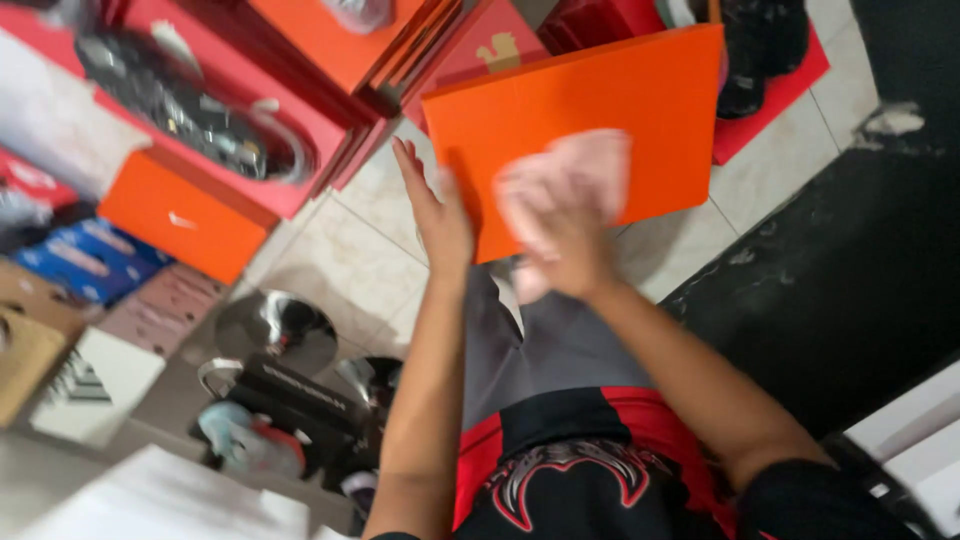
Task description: Wiping down and organizing shoe boxes in a warehouse or retail storage area.
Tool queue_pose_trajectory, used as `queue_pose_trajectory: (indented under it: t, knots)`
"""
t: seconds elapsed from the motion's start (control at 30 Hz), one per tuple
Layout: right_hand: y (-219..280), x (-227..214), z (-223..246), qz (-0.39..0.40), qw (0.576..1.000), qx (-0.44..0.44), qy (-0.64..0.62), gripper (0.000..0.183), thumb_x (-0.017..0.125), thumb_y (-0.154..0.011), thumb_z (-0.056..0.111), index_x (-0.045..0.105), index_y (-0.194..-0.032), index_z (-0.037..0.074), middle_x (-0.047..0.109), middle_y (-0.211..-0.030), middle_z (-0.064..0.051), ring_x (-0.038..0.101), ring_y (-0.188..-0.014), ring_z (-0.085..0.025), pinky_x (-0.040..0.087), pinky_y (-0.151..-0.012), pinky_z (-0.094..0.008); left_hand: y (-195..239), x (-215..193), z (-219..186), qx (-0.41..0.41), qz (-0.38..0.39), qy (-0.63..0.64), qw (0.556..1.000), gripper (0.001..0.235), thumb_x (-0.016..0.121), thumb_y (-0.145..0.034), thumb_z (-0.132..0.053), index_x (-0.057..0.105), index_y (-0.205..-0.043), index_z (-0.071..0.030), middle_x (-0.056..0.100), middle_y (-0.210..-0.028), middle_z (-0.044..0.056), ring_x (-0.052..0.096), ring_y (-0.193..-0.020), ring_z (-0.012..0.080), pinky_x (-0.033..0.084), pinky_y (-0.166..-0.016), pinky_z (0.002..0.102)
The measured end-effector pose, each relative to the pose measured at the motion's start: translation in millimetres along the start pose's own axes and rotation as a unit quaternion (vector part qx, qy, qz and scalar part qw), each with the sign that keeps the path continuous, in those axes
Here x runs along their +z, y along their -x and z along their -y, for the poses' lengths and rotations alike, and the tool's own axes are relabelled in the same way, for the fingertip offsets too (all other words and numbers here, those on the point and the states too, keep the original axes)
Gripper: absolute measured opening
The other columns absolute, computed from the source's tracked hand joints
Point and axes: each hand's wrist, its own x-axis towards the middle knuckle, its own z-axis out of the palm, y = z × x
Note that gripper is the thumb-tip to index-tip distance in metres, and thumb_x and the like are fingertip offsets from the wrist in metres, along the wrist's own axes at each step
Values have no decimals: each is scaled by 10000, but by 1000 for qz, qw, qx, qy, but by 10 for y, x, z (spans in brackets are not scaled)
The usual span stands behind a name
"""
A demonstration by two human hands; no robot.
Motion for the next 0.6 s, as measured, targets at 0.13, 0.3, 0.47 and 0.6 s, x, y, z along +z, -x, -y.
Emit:
queue_pose_trajectory:
  t: [0.13,0.3,0.47,0.6]
  knots:
    - [298,-242,-888,14,982,188,-2,779,672,-907,365,416,-1608,142,297,-1667,-191,169,-1503,-525,118,-1192,-675,-58,288,-46,52,-10,-227,972,743,556,-1095,-341,128,-1687,-208,227,-1702,131,311,-1542,355,283,-1255,472]
    - [-297,5,-1102,-46,987,153,-17,624,791,-910,341,621,-1425,35,572,-1419,-262,447,-1369,-527,166,-1187,-626,-76,363,-179,50,-18,-348,936,705,606,-1061,-225,225,-1653,-212,344,-1607,259,422,-1437,491,391,-1173,588]
    - [-30,-61,-103,27,999,19,-29,589,494,-970,487,449,-1548,384,336,-1682,39,267,-1564,-317,154,-1207,-625,-7,324,-347,-11,-58,-434,899,641,503,-1110,-414,162,-1652,-378,456,-1518,249,561,-1279,537,478,-1029,634]
    - [510,-119,-760,-56,994,92,5,580,604,-888,509,605,-1440,329,510,-1562,5,379,-1469,-393,243,-1139,-639,-39,281,-244,-3,-65,-441,895,630,501,-1111,-446,168,-1644,-412,540,-1455,236,590,-1252,500,490,-1015,598]
